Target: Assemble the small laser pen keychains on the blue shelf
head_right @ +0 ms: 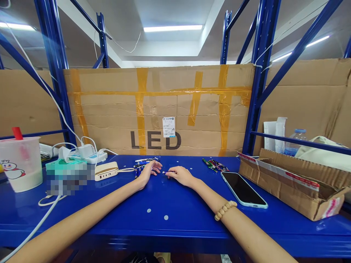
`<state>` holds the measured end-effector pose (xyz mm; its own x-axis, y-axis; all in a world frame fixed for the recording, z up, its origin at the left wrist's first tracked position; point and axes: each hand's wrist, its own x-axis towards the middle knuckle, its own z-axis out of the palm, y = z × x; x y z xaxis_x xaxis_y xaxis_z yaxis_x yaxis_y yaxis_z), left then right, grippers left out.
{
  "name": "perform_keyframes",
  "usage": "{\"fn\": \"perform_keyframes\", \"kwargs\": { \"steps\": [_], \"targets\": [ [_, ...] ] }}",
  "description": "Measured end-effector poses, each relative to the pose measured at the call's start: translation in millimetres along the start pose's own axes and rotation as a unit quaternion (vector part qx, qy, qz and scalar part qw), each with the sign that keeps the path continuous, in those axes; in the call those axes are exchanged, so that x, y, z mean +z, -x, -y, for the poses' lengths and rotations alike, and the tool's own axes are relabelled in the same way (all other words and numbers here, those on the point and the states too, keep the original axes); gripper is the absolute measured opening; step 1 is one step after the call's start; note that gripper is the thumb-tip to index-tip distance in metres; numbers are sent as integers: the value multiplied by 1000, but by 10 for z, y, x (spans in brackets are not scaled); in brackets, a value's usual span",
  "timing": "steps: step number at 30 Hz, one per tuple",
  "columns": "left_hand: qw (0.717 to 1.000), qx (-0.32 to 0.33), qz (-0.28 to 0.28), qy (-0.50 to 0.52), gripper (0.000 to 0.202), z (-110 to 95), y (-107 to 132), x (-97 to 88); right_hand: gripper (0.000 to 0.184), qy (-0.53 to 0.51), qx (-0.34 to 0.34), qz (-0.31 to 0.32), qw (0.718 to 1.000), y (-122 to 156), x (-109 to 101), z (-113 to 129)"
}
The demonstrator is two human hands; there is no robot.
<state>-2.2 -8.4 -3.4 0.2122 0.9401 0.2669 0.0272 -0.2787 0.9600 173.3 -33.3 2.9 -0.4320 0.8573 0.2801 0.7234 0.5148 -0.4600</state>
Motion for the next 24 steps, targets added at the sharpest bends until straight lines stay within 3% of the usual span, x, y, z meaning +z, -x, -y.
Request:
{"fn": "perform_keyframes", "kwargs": {
  "steps": [24],
  "targets": [
    [1000,-1,-7,6,38,16,-18,10,40,23,-1,-1,1000,12,8,19]
  ]
}}
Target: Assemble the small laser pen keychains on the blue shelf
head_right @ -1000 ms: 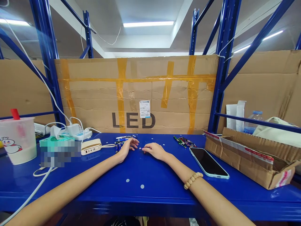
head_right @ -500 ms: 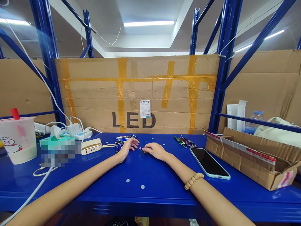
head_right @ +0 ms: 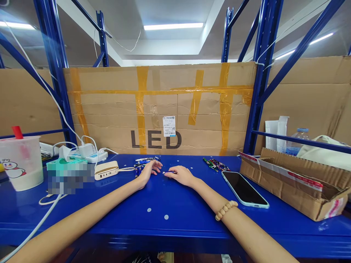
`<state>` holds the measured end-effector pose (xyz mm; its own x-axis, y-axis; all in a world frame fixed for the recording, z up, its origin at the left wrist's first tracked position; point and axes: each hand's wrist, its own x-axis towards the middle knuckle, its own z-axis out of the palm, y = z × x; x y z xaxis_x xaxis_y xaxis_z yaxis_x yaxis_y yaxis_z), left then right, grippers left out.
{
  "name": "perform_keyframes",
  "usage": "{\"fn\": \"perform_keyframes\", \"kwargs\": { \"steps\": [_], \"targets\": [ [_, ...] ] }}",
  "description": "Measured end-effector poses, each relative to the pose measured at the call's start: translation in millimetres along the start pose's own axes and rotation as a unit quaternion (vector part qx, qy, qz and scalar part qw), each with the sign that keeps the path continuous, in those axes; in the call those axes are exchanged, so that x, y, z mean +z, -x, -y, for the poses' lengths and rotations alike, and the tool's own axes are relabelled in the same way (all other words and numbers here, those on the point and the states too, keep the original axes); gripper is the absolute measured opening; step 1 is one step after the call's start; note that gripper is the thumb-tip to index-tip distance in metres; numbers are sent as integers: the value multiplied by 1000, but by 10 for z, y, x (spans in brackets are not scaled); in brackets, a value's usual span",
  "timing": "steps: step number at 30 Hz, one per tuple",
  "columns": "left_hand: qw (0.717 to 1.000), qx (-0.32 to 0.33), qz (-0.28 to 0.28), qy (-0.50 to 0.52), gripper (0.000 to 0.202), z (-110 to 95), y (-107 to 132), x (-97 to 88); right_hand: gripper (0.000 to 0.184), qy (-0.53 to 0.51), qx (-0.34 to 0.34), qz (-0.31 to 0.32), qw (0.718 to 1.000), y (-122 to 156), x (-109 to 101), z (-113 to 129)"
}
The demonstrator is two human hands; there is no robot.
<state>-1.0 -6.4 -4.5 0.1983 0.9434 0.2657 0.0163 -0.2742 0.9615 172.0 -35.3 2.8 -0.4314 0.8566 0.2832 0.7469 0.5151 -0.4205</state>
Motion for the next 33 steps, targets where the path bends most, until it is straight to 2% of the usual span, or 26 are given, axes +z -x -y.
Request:
{"fn": "perform_keyframes", "kwargs": {
  "steps": [13,23,33],
  "targets": [
    [1000,1,2,-13,39,8,-3,-1,31,-34,-15,16,999,-9,-11,-34],
    [1000,4,9,-17,39,-5,15,-10,33,-56,-28,16,998,-24,18,-107],
    [1000,7,13,-20,39,5,8,-8,38,-50,-28,11,998,0,6,-26]
  ]
}}
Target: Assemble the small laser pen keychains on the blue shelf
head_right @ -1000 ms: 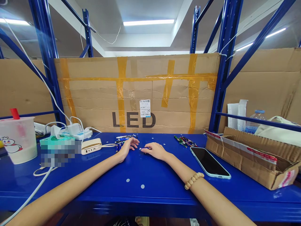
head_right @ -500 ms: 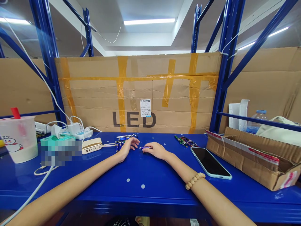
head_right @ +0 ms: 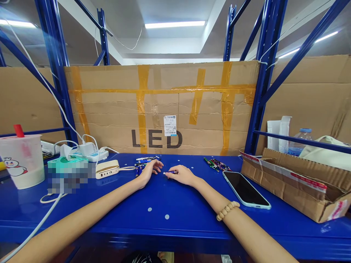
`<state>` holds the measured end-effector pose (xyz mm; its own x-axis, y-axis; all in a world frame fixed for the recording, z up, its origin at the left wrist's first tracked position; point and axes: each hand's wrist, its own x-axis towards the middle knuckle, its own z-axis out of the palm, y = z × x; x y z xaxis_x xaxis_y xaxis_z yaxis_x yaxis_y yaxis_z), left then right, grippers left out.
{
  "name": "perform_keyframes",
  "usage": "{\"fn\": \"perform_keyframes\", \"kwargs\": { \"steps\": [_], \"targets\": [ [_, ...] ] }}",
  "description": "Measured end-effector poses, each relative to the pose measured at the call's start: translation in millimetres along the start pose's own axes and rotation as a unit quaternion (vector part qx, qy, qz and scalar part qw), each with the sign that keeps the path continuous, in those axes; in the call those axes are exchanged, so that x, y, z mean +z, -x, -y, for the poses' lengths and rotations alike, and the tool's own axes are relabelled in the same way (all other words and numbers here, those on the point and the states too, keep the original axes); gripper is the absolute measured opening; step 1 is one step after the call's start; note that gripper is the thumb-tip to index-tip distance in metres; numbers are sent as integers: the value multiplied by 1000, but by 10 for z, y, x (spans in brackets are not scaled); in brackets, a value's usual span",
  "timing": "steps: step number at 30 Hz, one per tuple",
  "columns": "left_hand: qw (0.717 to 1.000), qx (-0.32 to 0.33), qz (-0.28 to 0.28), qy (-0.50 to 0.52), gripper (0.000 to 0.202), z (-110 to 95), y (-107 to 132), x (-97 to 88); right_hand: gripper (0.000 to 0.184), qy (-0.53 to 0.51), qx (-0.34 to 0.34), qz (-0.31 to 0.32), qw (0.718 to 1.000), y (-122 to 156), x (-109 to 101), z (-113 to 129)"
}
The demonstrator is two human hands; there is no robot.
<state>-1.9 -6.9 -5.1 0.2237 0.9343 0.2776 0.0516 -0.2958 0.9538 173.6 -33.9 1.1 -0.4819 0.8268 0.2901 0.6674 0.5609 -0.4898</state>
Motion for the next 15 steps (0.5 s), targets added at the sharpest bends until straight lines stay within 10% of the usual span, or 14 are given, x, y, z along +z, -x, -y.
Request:
{"fn": "perform_keyframes", "kwargs": {
  "steps": [15],
  "targets": [
    [1000,-4,1,0,39,7,-9,-1,34,12,4,6,1000,3,-5,-11]
  ]
}}
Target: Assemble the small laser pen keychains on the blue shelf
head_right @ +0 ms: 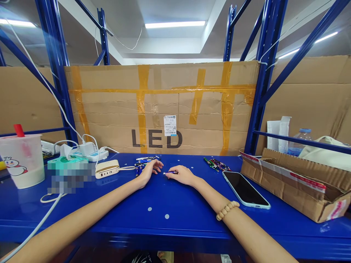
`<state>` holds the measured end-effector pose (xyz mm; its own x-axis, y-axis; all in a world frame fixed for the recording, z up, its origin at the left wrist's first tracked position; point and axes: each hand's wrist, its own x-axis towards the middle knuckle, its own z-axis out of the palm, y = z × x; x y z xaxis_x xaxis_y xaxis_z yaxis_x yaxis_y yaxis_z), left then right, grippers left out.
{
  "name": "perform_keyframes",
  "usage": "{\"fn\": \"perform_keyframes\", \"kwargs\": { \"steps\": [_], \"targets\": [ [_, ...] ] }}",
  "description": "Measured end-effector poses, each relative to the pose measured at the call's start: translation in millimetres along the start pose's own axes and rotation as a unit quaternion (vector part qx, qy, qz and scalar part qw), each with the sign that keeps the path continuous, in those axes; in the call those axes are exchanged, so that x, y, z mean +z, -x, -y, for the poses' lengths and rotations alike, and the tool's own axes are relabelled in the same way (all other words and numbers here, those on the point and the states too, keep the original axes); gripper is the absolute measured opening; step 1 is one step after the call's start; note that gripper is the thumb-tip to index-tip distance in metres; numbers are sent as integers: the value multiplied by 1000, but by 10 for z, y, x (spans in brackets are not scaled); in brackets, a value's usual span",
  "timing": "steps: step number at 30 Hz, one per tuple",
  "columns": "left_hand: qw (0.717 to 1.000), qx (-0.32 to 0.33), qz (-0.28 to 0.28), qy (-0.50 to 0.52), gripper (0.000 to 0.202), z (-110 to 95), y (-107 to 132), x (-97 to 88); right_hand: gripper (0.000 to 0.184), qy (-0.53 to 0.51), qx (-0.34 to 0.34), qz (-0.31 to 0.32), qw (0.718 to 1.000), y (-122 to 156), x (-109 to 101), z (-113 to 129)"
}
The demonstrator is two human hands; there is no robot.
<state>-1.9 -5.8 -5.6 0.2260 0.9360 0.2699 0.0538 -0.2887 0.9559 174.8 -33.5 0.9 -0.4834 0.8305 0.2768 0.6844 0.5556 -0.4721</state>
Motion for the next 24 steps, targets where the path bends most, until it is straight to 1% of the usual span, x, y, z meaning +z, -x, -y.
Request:
{"fn": "perform_keyframes", "kwargs": {
  "steps": [9,15,18,21,22,24],
  "targets": [
    [1000,3,5,-16,40,-2,3,-2,36,-27,-20,9,999,-21,9,-64],
    [998,20,8,-57,39,7,3,-12,35,-16,-18,-2,1000,-17,7,-46],
    [994,46,11,-101,32,-13,36,-20,34,-4,-17,-16,1000,-15,14,-50],
    [982,91,22,-165,21,-36,80,-5,35,-2,-26,-26,999,-24,35,-54],
    [976,107,30,-188,19,-39,92,4,37,-2,-30,-30,999,-28,44,-54],
    [962,132,49,-234,24,-41,105,16,42,-2,-31,-41,999,-34,58,-58]
  ]
}}
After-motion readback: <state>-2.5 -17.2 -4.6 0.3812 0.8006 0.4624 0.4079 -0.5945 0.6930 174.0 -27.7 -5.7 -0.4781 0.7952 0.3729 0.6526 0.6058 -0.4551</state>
